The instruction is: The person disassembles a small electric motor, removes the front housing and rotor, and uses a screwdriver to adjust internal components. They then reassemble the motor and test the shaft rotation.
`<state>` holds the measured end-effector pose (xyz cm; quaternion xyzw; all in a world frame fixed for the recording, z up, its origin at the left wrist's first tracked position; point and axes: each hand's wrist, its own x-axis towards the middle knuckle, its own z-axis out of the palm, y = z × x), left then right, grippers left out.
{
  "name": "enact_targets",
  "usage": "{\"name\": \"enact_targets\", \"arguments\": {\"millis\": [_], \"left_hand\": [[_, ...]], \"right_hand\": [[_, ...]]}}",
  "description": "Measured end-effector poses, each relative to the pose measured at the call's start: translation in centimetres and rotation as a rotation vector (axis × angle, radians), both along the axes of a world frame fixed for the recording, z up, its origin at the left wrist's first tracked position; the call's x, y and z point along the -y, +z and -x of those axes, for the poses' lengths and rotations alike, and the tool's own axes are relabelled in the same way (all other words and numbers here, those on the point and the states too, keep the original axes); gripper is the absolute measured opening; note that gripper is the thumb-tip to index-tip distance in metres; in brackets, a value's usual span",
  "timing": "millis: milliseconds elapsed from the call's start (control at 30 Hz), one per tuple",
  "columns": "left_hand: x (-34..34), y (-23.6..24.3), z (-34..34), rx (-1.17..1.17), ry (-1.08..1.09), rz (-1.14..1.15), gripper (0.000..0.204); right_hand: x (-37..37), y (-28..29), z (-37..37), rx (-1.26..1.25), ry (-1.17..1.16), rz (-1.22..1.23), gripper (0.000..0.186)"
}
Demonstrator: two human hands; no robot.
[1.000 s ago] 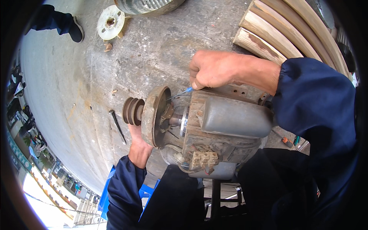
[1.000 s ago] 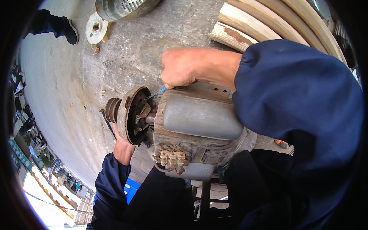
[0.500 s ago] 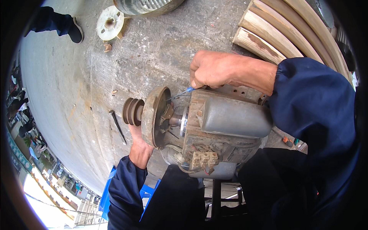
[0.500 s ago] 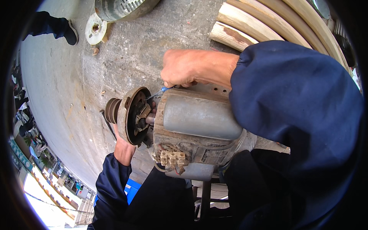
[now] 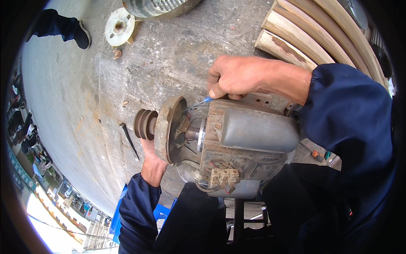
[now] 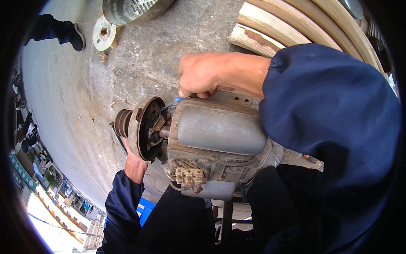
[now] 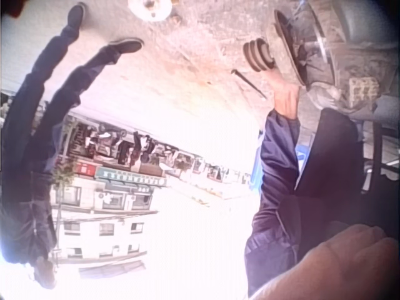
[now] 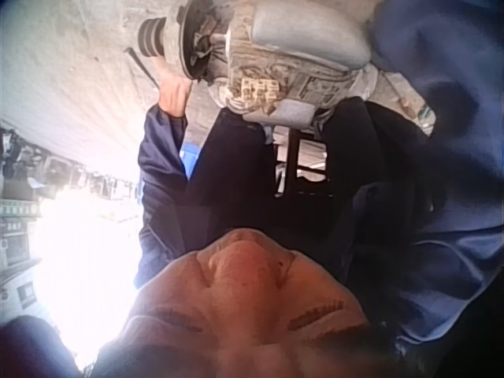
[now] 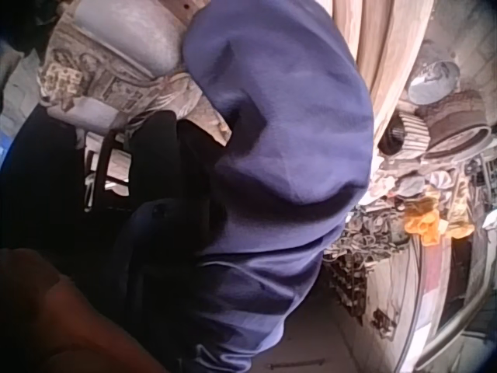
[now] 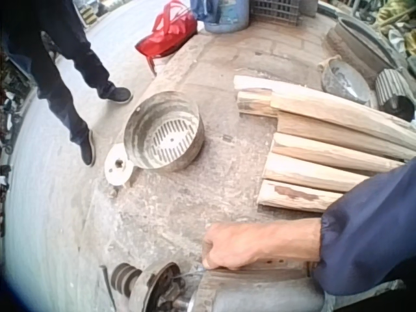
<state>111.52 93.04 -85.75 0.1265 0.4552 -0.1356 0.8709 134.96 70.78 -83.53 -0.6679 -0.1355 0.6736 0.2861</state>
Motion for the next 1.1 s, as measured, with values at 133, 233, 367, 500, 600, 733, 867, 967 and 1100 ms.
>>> {"name": "enact_targets", "arguments": {"millis": [133, 233, 367, 500, 600, 733, 867, 967, 1100], "left_hand": [[0.0, -0.1, 0.1, 0.011, -0.010, -0.009, 0.076], [0.3, 0.0, -0.3, -0.025, -0.009, -0.032, 0.077], [-0.2, -0.1, 0.1, 0.008, -0.028, -0.009, 0.079], [-0.2, -0.4, 0.1, 0.006, -0.049, -0.020, 0.080], [0.0, -0.2, 0.0, 0.008, -0.037, -0.023, 0.081], [0.2, 0.0, 0.0, 0.004, -0.044, -0.048, 0.081], [0.1, -0.1, 0.0, 0.041, -0.044, -0.032, 0.080], [0.0, -0.2, 0.1, 0.034, -0.050, -0.032, 0.078], [0.0, -0.4, 0.2, 0.060, -0.072, -0.037, 0.087]], "right_hand": [[0.4, 0.1, -0.1, -0.078, -0.062, -0.004, 0.016], [0.4, 0.1, -0.1, -0.066, -0.042, 0.020, 0.014], [0.2, 0.7, 0.1, -0.063, -0.079, 0.005, 0.014], [0.3, 1.0, 0.2, -0.039, -0.098, 0.012, 0.015], [0.1, 1.3, 0.1, 0.007, -0.067, 0.046, 0.017], [-0.2, 0.6, 0.2, 0.050, -0.048, 0.064, 0.020], [-0.3, -0.7, 0.4, 0.079, -0.068, 0.045, 0.020], [-0.5, -0.7, 0.4, 0.098, -0.065, 0.040, 0.021], [-0.4, -0.8, 0.3, 0.016, -0.130, 0.065, 0.020]]}}
